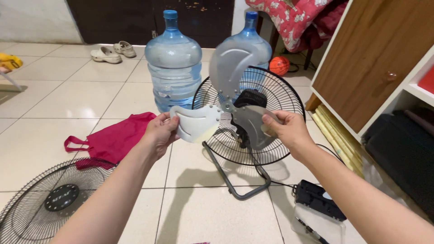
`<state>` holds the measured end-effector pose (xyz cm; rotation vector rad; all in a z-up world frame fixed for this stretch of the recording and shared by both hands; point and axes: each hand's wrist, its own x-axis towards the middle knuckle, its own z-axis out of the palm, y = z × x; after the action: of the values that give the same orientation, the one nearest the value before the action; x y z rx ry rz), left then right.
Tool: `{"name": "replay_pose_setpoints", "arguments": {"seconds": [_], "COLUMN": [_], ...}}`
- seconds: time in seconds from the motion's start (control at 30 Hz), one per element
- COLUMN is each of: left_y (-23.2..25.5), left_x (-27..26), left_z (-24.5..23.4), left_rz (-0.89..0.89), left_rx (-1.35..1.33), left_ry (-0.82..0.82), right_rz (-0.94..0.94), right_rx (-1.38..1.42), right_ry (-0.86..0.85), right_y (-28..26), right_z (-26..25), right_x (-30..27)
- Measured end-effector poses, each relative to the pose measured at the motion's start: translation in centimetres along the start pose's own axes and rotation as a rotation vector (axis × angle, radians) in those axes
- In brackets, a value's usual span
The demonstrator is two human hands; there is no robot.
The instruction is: The person assembles a table fan by attaching the motor housing, fan blades, and front grille. They use a screwdriver to secure the blades and then reattach the protective cage.
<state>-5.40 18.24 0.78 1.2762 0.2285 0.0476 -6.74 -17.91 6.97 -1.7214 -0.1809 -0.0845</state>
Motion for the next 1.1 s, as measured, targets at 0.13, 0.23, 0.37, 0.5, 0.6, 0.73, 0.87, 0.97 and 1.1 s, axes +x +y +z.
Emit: {"name": "replay_pose_setpoints", "arguments": {"seconds": [0.13,0.23,0.37,0.5,0.6,0.73,0.87,0.97,1.1], "left_y": [0.5,1.0,1.3,0.7,-0.5,-2.9,-6.2,-8.9,-12.6], "left_x": [-1.2,-2.2,-4.3,-5.9,-5.8,-5.5,-5.6,-5.8,-5.9], "left_z": [-2.4,-4.0,-6.1,-9.0,-11.5,-15.3,-18.7,-21.2,-23.8], "left_rz": [0.000,0.008,-0.011,-0.012,-0.017,-0.075,-0.114,-0.165,-0.219], "left_rx": [-0.045,-0.077,-0.128,-0.141,-0.193,-0.159,-0.212,-0.279,-0.133], "left_ry": [0.045,0.054,0.076,0.100,0.120,0.207,0.232,0.263,0.220], "right_rz": [0.005,0.015,0.064,0.129,0.128,0.139,0.166,0.184,0.235], "right_rx": [0.019,0.011,0.010,-0.014,-0.006,-0.051,-0.051,-0.037,-0.011], "right_ry": [-0.038,-0.045,-0.059,-0.071,-0.085,-0.092,-0.100,-0.121,-0.120], "right_y": [-0.8,-1.3,-1.5,-1.3,-0.5,0.6,2.6,5.5,9.8], "right_z": [0.9,2.4,4.7,7.2,9.6,13.0,16.3,18.8,20.8], "right_x": [0.0,-0.3,-1.2,-2.0,-2.3,-2.4,-2.0,-1.8,-1.6]}}
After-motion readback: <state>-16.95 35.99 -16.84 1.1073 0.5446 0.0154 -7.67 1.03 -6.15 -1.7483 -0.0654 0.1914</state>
